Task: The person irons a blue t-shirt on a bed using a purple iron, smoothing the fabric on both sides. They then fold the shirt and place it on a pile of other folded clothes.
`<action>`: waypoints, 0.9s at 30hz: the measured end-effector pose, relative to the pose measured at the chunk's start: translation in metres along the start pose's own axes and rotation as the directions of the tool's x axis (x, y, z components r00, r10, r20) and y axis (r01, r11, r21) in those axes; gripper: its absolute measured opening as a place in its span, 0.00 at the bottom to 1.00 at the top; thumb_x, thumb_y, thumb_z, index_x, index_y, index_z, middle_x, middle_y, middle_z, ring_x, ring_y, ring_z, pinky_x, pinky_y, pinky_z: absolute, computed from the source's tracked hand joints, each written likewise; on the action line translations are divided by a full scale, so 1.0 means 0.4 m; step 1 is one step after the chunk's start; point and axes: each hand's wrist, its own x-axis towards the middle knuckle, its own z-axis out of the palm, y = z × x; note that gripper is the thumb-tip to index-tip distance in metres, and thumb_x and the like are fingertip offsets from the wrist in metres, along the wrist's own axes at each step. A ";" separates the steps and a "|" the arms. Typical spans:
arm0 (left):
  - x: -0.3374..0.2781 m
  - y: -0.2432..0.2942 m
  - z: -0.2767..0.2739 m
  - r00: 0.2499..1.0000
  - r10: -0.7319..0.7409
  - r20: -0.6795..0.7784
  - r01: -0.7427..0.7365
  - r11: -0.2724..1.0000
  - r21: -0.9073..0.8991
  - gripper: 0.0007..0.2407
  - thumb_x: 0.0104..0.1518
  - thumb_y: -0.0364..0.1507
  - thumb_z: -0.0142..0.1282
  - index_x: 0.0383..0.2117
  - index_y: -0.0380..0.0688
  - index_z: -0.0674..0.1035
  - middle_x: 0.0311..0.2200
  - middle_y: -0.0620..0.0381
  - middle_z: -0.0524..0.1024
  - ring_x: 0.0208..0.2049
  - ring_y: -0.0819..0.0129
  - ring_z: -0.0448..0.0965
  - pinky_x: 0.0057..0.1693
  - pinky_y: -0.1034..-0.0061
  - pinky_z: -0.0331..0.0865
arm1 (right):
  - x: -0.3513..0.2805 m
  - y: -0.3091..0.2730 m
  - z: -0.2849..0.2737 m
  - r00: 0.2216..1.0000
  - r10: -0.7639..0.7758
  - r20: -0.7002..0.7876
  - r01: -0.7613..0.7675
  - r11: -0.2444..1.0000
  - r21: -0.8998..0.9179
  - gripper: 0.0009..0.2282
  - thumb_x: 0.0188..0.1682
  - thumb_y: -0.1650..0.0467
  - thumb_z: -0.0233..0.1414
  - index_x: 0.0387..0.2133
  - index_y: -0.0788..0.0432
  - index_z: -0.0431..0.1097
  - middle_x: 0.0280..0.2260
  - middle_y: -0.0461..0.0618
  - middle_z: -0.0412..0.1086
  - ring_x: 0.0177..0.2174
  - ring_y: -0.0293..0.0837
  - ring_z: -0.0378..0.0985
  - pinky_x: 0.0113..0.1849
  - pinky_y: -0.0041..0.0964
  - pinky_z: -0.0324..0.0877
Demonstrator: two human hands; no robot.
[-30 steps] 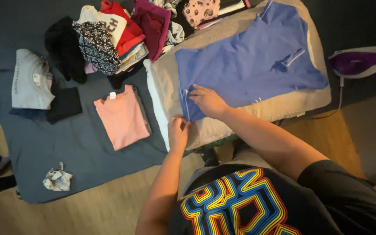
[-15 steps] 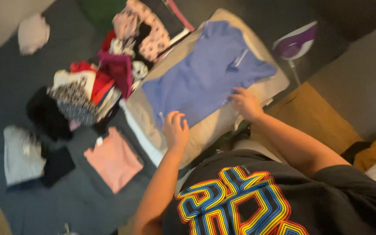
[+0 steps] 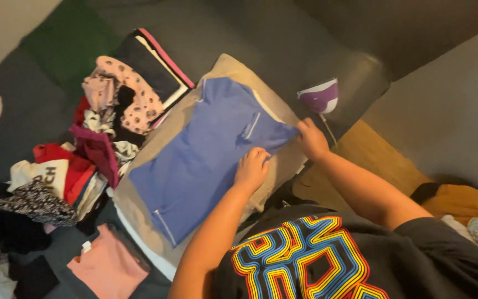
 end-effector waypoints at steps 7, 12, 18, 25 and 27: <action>0.022 -0.013 0.071 0.980 -0.199 -0.015 0.198 0.978 -0.068 0.07 0.57 0.32 0.56 0.40 0.56 0.81 0.46 0.63 0.73 0.51 0.58 0.78 0.54 0.60 0.74 | 0.041 0.069 -0.073 0.959 -0.274 0.071 0.277 0.960 -0.039 0.04 0.51 0.69 0.50 0.34 0.56 0.70 0.37 0.51 0.68 0.35 0.56 0.80 0.36 0.47 0.76; 0.049 -0.010 -0.007 0.782 -0.265 -0.564 0.232 0.964 -0.131 0.11 0.50 0.21 0.62 0.39 0.49 0.78 0.40 0.58 0.71 0.49 0.56 0.76 0.55 0.64 0.70 | 0.073 -0.037 -0.058 0.956 -0.291 -0.030 0.292 0.954 0.067 0.05 0.50 0.68 0.54 0.36 0.53 0.68 0.36 0.51 0.66 0.36 0.55 0.78 0.35 0.48 0.77; 0.152 -0.093 0.005 0.786 -0.604 -0.133 0.584 0.795 -0.164 0.21 0.53 0.49 0.62 0.50 0.59 0.76 0.45 0.63 0.76 0.52 0.61 0.78 0.55 0.58 0.71 | 0.197 -0.167 -0.014 0.930 -0.330 0.164 0.307 0.940 0.148 0.11 0.47 0.61 0.60 0.39 0.48 0.70 0.41 0.45 0.69 0.44 0.49 0.78 0.41 0.41 0.75; 0.134 -0.133 0.003 0.750 -0.661 -0.005 0.617 0.703 -0.353 0.19 0.52 0.41 0.66 0.49 0.52 0.78 0.45 0.54 0.80 0.52 0.56 0.79 0.57 0.63 0.74 | 0.231 -0.198 -0.040 0.902 -0.378 0.208 0.300 0.896 0.328 0.11 0.49 0.66 0.60 0.43 0.51 0.70 0.41 0.50 0.71 0.45 0.52 0.77 0.44 0.45 0.72; 0.124 -0.127 -0.004 0.740 -0.672 -0.004 0.620 0.685 -0.381 0.18 0.53 0.39 0.66 0.48 0.52 0.79 0.45 0.54 0.79 0.52 0.57 0.79 0.57 0.66 0.74 | 0.250 -0.167 -0.001 0.896 -0.353 0.270 0.224 0.883 0.413 0.14 0.48 0.68 0.60 0.46 0.53 0.70 0.41 0.54 0.74 0.47 0.55 0.77 0.47 0.49 0.73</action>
